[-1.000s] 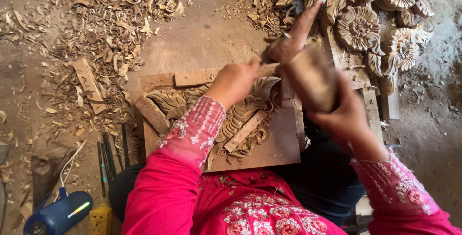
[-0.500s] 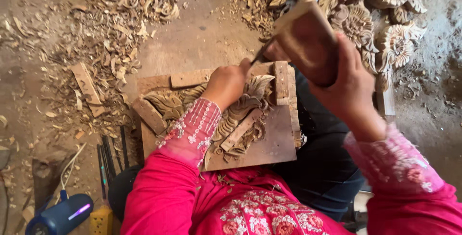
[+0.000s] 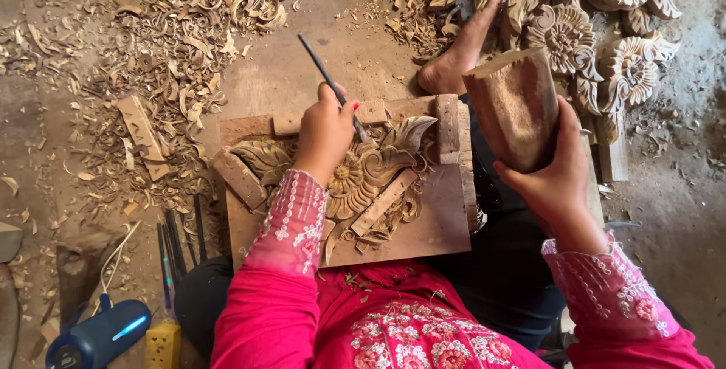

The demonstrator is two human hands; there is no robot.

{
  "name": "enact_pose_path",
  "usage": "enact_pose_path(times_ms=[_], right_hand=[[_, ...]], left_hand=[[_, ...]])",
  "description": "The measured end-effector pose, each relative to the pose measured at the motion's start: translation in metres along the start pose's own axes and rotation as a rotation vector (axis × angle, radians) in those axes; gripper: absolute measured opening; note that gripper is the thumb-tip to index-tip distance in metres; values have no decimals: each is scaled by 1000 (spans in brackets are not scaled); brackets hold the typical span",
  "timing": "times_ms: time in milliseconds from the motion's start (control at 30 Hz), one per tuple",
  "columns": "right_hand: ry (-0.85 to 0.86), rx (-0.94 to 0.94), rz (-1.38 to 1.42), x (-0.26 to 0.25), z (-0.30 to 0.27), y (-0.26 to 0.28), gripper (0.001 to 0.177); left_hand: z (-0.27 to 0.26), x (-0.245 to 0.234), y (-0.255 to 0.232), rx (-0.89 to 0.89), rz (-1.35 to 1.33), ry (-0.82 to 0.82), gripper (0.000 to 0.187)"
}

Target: The person carves a floral design into a wooden board using a chisel and mallet. They repeatedly strike the chisel to shape the wood, occasionally adjusting the tool and clearing wood shavings.

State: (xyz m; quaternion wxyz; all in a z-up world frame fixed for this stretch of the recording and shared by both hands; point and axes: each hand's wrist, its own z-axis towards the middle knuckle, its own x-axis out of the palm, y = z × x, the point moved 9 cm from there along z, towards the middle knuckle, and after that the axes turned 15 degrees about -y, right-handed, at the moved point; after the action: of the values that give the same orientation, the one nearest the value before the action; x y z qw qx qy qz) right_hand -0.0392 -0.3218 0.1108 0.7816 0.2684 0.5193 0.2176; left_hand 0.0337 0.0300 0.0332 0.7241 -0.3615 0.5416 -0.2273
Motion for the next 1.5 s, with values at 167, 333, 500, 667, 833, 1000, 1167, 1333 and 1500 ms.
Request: enact_pose_path(times_ms=[167,333,500,667,833,1000,1167,1333,1500], right_hand=[[-12,-2,13,1,1,0,118],[-31,-73,56,5,-2,7,116],[-6,-7,70,5,-7,-3,115],[-3,5,72,6,-6,-1,115],[-5,-48,72,9,-3,9,114],[22,-69,60,15,-1,17,116],[32,-149,37,18,11,44,114],[62,-221,152,25,30,82,109],[41,-329,195,27,40,117,107]], left_hand=[[17,31,9,-107,187,135,28],[27,84,-3,-413,-414,460,21],[37,49,2,-226,-448,152,14],[26,10,37,-238,-178,35,16],[20,-1,55,-290,-169,-47,21],[21,0,55,-274,-136,-32,17],[26,-6,47,-165,27,-98,19],[28,-9,43,-92,18,-182,22],[27,-1,46,-96,-31,-137,21]])
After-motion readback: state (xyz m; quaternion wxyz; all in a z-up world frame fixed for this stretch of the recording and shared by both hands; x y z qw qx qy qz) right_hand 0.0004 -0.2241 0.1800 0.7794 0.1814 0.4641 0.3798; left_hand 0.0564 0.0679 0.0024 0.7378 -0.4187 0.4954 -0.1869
